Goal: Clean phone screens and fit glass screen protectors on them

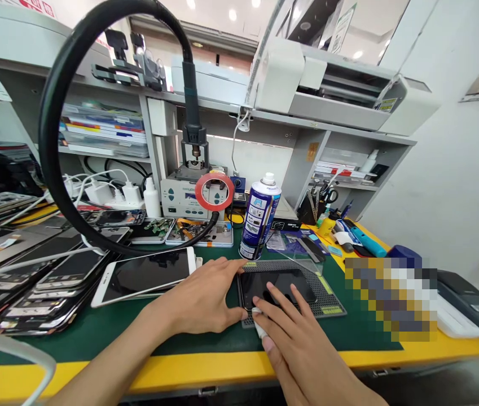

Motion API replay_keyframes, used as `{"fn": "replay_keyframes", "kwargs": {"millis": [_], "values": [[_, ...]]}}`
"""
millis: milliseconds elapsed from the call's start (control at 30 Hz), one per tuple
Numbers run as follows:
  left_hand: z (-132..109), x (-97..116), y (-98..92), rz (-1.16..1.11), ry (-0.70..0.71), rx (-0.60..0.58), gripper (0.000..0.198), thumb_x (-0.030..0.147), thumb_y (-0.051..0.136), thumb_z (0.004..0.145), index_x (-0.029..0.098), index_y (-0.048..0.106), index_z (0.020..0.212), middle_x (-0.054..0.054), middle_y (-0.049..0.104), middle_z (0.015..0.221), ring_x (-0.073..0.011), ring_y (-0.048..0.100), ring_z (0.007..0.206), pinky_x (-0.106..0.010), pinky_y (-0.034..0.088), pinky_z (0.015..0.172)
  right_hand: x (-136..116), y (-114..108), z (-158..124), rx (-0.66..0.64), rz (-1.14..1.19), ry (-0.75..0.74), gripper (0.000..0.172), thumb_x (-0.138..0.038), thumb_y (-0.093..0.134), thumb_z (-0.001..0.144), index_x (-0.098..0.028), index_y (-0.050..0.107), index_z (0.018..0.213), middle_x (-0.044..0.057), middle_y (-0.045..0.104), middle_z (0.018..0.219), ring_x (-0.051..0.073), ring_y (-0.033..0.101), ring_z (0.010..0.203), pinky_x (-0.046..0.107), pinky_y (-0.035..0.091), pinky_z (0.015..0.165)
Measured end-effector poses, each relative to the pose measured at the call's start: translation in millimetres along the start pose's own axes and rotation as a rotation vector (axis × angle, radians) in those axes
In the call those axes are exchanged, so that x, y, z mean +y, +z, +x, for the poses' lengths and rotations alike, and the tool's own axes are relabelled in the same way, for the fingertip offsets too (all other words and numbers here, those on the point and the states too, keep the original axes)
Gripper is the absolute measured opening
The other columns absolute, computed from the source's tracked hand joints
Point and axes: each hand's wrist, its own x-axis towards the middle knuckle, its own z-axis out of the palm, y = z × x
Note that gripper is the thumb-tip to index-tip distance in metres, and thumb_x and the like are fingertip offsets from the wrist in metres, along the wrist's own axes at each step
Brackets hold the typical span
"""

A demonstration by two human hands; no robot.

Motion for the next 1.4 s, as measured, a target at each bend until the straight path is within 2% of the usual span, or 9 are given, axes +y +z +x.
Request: {"fn": "replay_keyframes", "kwargs": {"millis": [133,300,467,633,833,1000,1067,1200,1400], "values": [[-1.1,-2.0,1.6,0.024,0.017,0.001,0.083,0.047,0.061,0.082,0.019,0.032,0.155,-0.014,0.048,0.152,-0.0365,0.042,0.141,-0.047,0.042,0.11,2.0,4.0,-6.1,-0.031,-0.08,0.003,0.047,-0.028,0.04,0.104,-0.027,0.044,0.151,-0.004,0.037,0.158,0.033,0.03,0.148,0.06,0.033,0.118],[-2.3,-4.2,4.4,0.033,0.008,0.005,0.083,0.049,0.06,0.082,0.02,0.032,0.155,-0.014,0.05,0.149,-0.036,0.045,0.138,-0.047,0.043,0.109,0.0,4.0,-4.6,-0.069,-0.074,0.035,0.053,-0.028,0.037,0.105,-0.024,0.03,0.158,0.0,0.031,0.161,0.035,0.023,0.15,0.064,0.028,0.119],[-2.0,-3.6,4.4,0.04,0.03,0.035,0.078,0.044,0.059,0.083,0.019,0.035,0.153,-0.014,0.056,0.141,-0.0341,0.053,0.129,-0.046,0.045,0.107,-1.2,5.4,11.9,-0.073,-0.016,0.122,0.051,-0.036,0.031,0.106,-0.028,0.031,0.157,-0.004,0.03,0.162,0.034,0.017,0.152,0.068,0.018,0.12],[-2.0,-4.4,4.9,0.057,0.052,0.048,0.074,0.041,0.057,0.085,0.019,0.036,0.152,-0.014,0.057,0.141,-0.0342,0.053,0.129,-0.044,0.047,0.104,0.8,5.3,20.4,-0.045,-0.019,0.126,0.053,-0.036,0.031,0.106,-0.023,0.031,0.157,0.001,0.024,0.164,0.034,0.014,0.153,0.067,0.02,0.12],[-2.5,-5.0,6.6,0.095,0.08,0.083,0.066,0.033,0.049,0.088,0.018,0.037,0.151,-0.016,0.059,0.136,-0.0333,0.058,0.122,-0.046,0.05,0.1,1.6,2.0,9.2,-0.056,0.009,0.01,0.052,-0.029,0.036,0.104,-0.019,0.036,0.155,0.006,0.039,0.159,0.031,0.021,0.152,0.062,0.024,0.121],[-2.1,-4.3,6.7,0.101,0.076,0.088,0.062,0.031,0.047,0.089,0.02,0.039,0.149,-0.015,0.062,0.129,-0.0328,0.061,0.117,-0.047,0.052,0.096,-3.5,3.5,9.5,0.062,-0.021,0.117,0.044,-0.03,0.045,0.1,-0.019,0.053,0.142,0.013,0.056,0.141,0.035,0.039,0.143,0.065,0.03,0.117],[-1.8,-5.1,7.5,0.111,0.073,0.09,0.062,0.03,0.047,0.089,0.019,0.039,0.149,-0.016,0.062,0.13,-0.033,0.061,0.117,-0.046,0.051,0.097,-4.6,4.7,10.6,0.106,-0.028,0.116,0.044,-0.029,0.047,0.1,-0.019,0.053,0.141,0.014,0.056,0.141,0.035,0.039,0.142,0.065,0.032,0.117],[-1.2,-7.5,9.5,0.132,0.077,0.09,0.063,0.03,0.047,0.089,0.018,0.037,0.151,-0.017,0.061,0.131,-0.0335,0.06,0.119,-0.046,0.051,0.098,-0.1,6.2,8.6,0.15,-0.021,0.033,0.044,-0.019,0.045,0.099,-0.018,0.052,0.142,0.01,0.05,0.15,0.031,0.028,0.149,0.061,0.029,0.12],[-1.7,-6.9,9.5,0.14,0.077,0.094,0.062,0.027,0.045,0.089,0.017,0.038,0.15,-0.016,0.062,0.129,-0.0332,0.061,0.118,-0.045,0.051,0.098,2.8,7.1,2.0,0.054,-0.02,0.029,0.047,-0.024,0.043,0.101,-0.02,0.047,0.148,0.005,0.047,0.154,0.03,0.031,0.148,0.059,0.029,0.12]]}}
